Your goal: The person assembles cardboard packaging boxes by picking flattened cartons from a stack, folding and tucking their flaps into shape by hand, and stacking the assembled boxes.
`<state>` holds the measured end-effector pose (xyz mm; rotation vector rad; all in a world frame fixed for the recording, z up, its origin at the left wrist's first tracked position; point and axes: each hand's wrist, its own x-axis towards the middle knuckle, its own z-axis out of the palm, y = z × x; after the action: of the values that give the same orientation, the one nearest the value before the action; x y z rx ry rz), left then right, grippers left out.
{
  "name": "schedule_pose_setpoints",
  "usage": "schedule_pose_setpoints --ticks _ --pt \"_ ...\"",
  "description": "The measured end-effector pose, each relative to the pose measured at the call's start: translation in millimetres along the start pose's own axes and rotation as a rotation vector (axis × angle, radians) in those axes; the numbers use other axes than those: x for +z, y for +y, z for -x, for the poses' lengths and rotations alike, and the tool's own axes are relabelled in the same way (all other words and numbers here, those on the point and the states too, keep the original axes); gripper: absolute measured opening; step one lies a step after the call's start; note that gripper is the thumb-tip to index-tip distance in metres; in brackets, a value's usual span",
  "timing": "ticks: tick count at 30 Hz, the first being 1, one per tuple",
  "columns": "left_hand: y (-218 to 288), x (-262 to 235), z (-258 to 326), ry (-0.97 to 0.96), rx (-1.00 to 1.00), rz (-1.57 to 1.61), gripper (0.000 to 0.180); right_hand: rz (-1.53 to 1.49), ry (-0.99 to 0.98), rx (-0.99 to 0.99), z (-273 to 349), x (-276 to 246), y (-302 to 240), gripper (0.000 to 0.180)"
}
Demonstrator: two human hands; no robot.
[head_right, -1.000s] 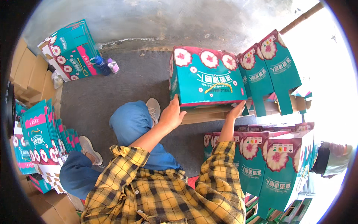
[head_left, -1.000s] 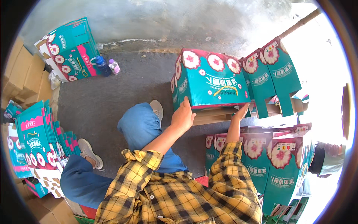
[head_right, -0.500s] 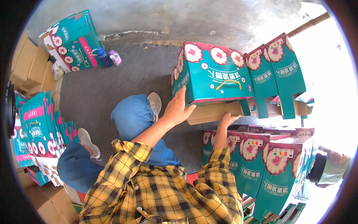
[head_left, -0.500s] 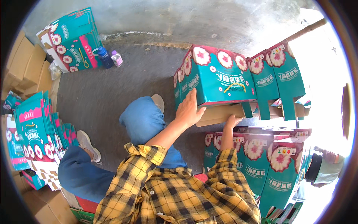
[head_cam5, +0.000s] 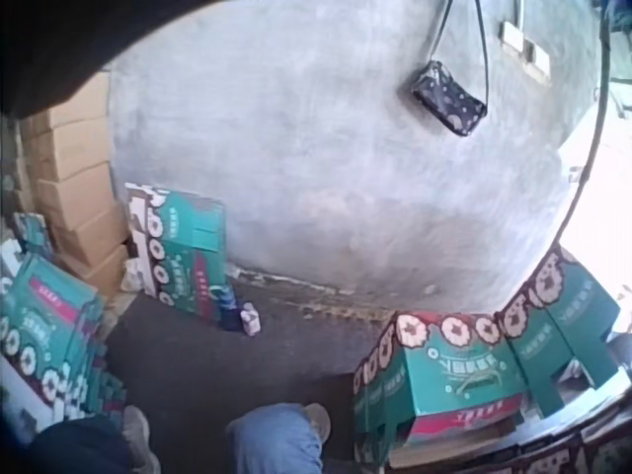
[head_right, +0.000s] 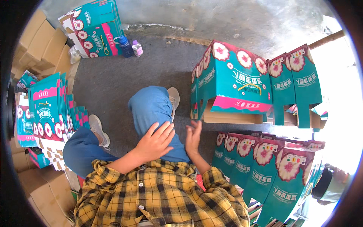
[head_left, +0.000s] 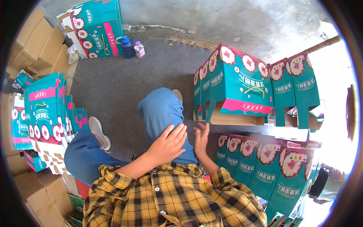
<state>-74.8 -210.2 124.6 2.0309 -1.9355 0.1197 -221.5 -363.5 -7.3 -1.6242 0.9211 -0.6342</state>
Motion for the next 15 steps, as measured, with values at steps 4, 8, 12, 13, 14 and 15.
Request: schedule_pose_setpoints --ticks 4,8,12,13,14,15 --pt "8 16 20 0.093 -0.013 -0.041 0.052 -0.172 -0.210 0.086 7 25 -52 0.056" --pt "12 21 21 0.153 -0.046 -0.046 0.052 -0.029 -0.288 0.070 16 20 -66 0.049" --pt "13 26 25 0.194 -0.034 -0.018 0.053 0.132 -0.324 -0.236 32 21 -79 0.046" --pt "13 27 27 0.199 -0.034 -0.007 0.053 0.131 -0.322 -0.240 32 23 -80 0.046" --pt "13 27 28 0.200 -0.030 -0.010 0.053 0.145 -0.323 -0.253 33 25 -81 0.047" --pt "12 27 30 0.202 -0.035 -0.024 0.054 0.161 -0.326 -0.267 33 27 -82 0.047"
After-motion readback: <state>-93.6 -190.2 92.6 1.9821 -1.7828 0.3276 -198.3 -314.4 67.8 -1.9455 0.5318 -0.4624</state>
